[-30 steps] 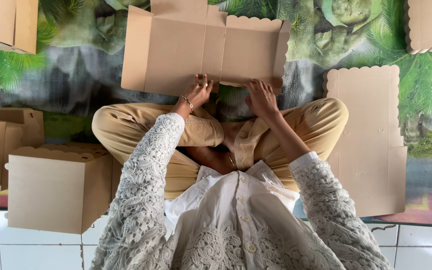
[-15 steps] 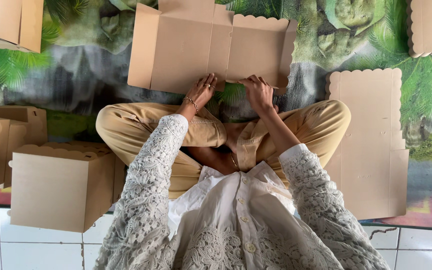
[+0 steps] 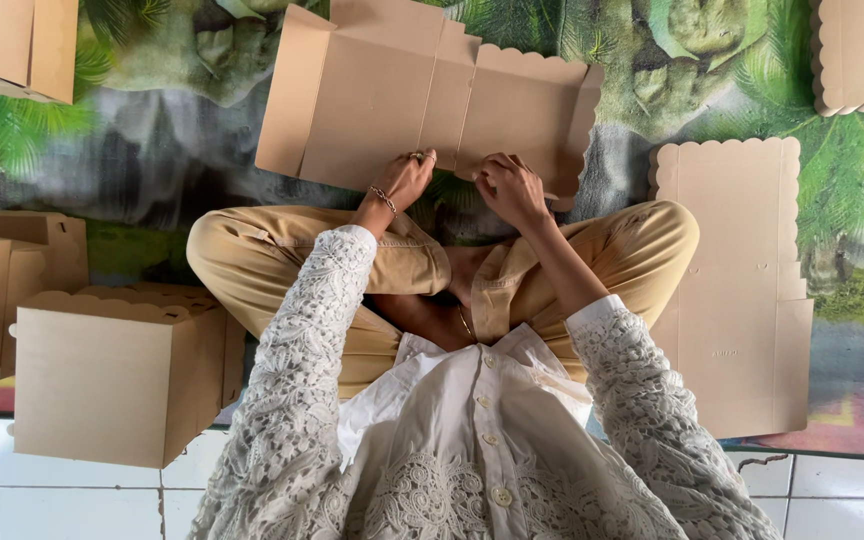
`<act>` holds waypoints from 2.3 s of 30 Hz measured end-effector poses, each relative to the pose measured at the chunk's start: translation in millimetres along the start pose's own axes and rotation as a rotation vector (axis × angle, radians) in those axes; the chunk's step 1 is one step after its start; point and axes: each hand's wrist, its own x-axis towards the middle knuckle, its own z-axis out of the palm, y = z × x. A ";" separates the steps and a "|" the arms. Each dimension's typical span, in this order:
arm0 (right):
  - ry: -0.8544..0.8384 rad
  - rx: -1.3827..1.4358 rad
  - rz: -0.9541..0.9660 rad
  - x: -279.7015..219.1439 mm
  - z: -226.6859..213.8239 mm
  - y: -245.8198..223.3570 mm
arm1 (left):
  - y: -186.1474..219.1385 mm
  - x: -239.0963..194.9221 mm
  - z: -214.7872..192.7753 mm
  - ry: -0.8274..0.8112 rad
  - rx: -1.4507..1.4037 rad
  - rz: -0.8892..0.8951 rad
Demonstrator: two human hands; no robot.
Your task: The person sits cross-legged on the floor and assembles a flat cardboard box by folding its sides and tucking the flaps into slots to form a three-dimensional container. The person handles the box by hand, folding and securing the flaps.
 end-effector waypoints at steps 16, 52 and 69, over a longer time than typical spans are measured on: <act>-0.394 0.123 0.244 38.1 21.9 -35.6 | -6.2 25.4 2.5 -0.125 -0.288 -0.344; -0.430 0.233 0.608 87.6 74.3 -35.4 | -27.5 10.3 -14.6 -0.250 -0.071 -0.554; -0.420 0.420 0.407 56.9 42.1 -10.9 | -51.9 8.9 -5.6 -0.205 -0.293 -0.511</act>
